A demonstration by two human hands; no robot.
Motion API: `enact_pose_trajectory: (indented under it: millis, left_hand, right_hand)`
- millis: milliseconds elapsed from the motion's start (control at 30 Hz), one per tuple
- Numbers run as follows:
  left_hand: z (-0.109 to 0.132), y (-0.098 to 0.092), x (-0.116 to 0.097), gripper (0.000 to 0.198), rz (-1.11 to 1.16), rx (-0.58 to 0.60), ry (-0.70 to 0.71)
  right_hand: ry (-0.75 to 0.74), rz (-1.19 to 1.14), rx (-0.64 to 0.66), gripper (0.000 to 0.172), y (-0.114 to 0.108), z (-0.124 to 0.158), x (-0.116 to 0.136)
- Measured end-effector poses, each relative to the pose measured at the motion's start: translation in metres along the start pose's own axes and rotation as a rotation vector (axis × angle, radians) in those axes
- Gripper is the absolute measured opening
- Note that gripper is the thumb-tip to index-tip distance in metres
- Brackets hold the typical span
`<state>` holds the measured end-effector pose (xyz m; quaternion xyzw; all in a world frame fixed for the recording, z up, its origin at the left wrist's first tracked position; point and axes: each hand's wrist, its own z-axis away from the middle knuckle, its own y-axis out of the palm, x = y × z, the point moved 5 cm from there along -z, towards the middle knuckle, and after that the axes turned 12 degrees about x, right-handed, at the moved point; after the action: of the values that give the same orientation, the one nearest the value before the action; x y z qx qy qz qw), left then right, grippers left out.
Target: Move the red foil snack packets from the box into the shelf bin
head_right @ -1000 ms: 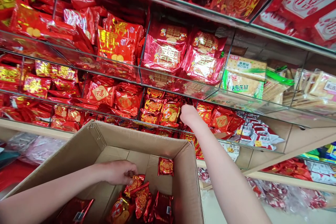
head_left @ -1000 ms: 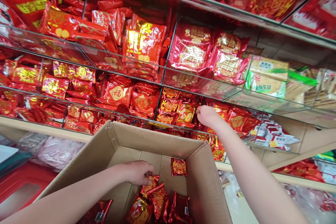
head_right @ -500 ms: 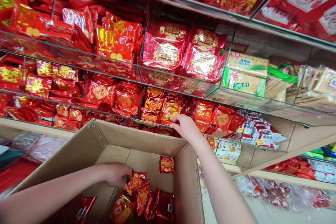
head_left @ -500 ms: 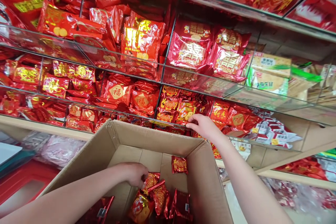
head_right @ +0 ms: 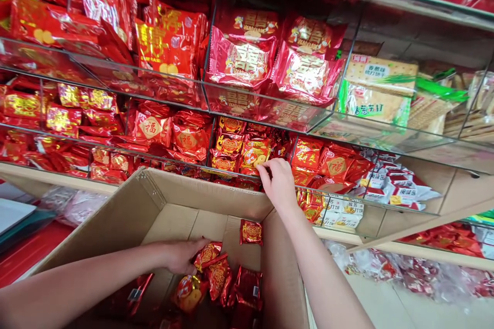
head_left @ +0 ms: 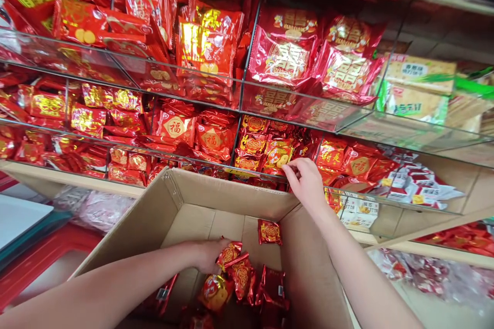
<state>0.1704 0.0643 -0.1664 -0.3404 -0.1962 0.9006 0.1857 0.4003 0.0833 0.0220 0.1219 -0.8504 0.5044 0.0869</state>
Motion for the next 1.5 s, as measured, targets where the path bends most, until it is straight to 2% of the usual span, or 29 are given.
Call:
enact_pose_trajectory:
  millis: [67, 133, 200, 367, 433, 567, 667, 767, 900, 967, 1033, 1100, 1133, 1167, 1233, 1333, 1400, 1500]
  left_hand:
    - [-0.004, 0.004, 0.005, 0.079, 0.026, -0.018, -0.066]
    - [-0.009, 0.005, 0.008, 0.081, 0.035, -0.057, -0.112]
    - [-0.015, 0.005, 0.01, 0.071, 0.058, -0.093, -0.122]
    - [-0.027, 0.002, 0.017, 0.026, 0.137, -0.131, -0.178]
    - [-0.029, -0.004, 0.019, 0.024, 0.171, -0.134, -0.187]
    - [-0.029, -0.022, 0.021, 0.03, 0.217, -0.163, -0.192]
    - [-0.025, -0.023, 0.022, 0.03, 0.213, -0.139, -0.204]
    - [-0.02, -0.007, 0.02, 0.03, 0.182, -0.076, -0.221]
    - [-0.014, 0.012, 0.013, 0.035, 0.152, 0.033, -0.241]
    - [-0.011, 0.006, 0.009, 0.033, 0.141, 0.064, -0.251]
    - [-0.005, -0.014, 0.004, 0.033, 0.092, -0.014, -0.259]
    - [0.008, -0.045, -0.007, 0.034, 0.056, -0.198, -0.213]
    - [0.016, -0.061, -0.014, 0.032, 0.084, -0.301, -0.145]
    - [0.023, -0.073, -0.024, 0.032, 0.181, -0.33, -0.032]
    - [0.038, -0.087, -0.042, 0.033, 0.49, -0.289, 0.197]
    - [0.061, -0.101, -0.065, 0.036, 0.799, -0.325, 0.446]
    - [0.071, -0.101, -0.074, 0.036, 0.928, -0.322, 0.535]
    - [0.075, -0.097, -0.078, 0.033, 1.072, -0.291, 0.594]
  right_hand:
    - [-0.007, -0.036, -0.118, 0.021, 0.001, 0.011, -0.001]
    - [0.002, -0.031, -0.146, 0.019, 0.004, 0.019, -0.002]
    - [0.015, -0.001, -0.117, 0.018, 0.009, 0.024, -0.004]
    - [-0.007, 0.048, -0.069, 0.016, 0.015, 0.028, -0.006]
    - [-0.018, 0.072, -0.07, 0.016, 0.015, 0.03, -0.005]
    - [-0.111, 0.086, -0.072, 0.014, 0.016, 0.035, 0.001]
    - [-0.253, 0.06, 0.034, 0.014, 0.023, 0.038, 0.013]
    - [-0.399, 0.035, 0.168, 0.016, 0.033, 0.041, 0.028]
    - [-0.556, 0.051, 0.249, 0.018, 0.044, 0.045, 0.044]
    - [-0.583, 0.076, 0.273, 0.019, 0.047, 0.046, 0.047]
    - [-0.582, 0.081, 0.29, 0.019, 0.048, 0.046, 0.048]
    - [-0.569, 0.043, 0.308, 0.019, 0.045, 0.046, 0.05]
    - [-0.554, 0.009, 0.317, 0.019, 0.043, 0.045, 0.051]
    - [-0.526, -0.036, 0.328, 0.019, 0.04, 0.044, 0.053]
    - [-0.434, -0.168, 0.351, 0.026, 0.035, 0.042, 0.055]
    - [-0.241, -0.482, 0.396, 0.042, 0.03, 0.042, 0.055]
    - [-0.116, -0.752, 0.431, 0.04, 0.031, 0.044, 0.054]
    - [0.031, -1.083, 0.453, 0.034, 0.034, 0.049, 0.054]
